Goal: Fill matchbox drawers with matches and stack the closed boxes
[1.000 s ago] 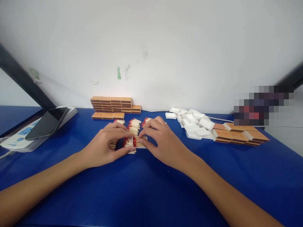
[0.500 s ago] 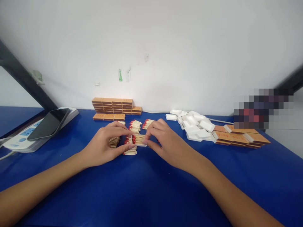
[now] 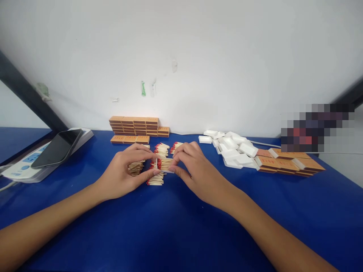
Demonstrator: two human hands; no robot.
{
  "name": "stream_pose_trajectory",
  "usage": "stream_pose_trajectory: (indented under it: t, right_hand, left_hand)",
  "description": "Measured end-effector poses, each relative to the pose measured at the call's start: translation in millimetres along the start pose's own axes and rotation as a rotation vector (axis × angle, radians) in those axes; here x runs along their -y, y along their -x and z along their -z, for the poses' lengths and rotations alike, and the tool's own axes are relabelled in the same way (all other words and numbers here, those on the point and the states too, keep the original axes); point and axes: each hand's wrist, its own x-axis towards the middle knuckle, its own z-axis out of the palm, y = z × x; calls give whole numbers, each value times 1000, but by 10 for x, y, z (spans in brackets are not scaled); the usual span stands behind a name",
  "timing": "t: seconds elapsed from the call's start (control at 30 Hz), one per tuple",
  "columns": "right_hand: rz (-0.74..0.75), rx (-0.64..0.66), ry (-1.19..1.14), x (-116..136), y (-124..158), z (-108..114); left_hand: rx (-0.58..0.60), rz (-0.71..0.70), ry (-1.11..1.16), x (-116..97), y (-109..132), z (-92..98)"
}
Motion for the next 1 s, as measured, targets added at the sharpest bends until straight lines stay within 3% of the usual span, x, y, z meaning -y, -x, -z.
stream_pose_trajectory:
  t: [0.23, 0.53, 0.73, 1.0]
  right_hand:
    - [-12, -131, -2, 24, -27, 42]
    - [167, -161, 58, 43, -16, -29]
    - [86, -275, 113, -111, -62, -3]
    - [47, -49, 334, -533, -94, -116]
  left_hand:
    - [-5, -2, -17, 9, -16, 6]
    - [21, -33, -9, -1, 0, -29]
    - [4, -49, -68, 29, -27, 19]
    - [-104, 31, -182, 165, -83, 95]
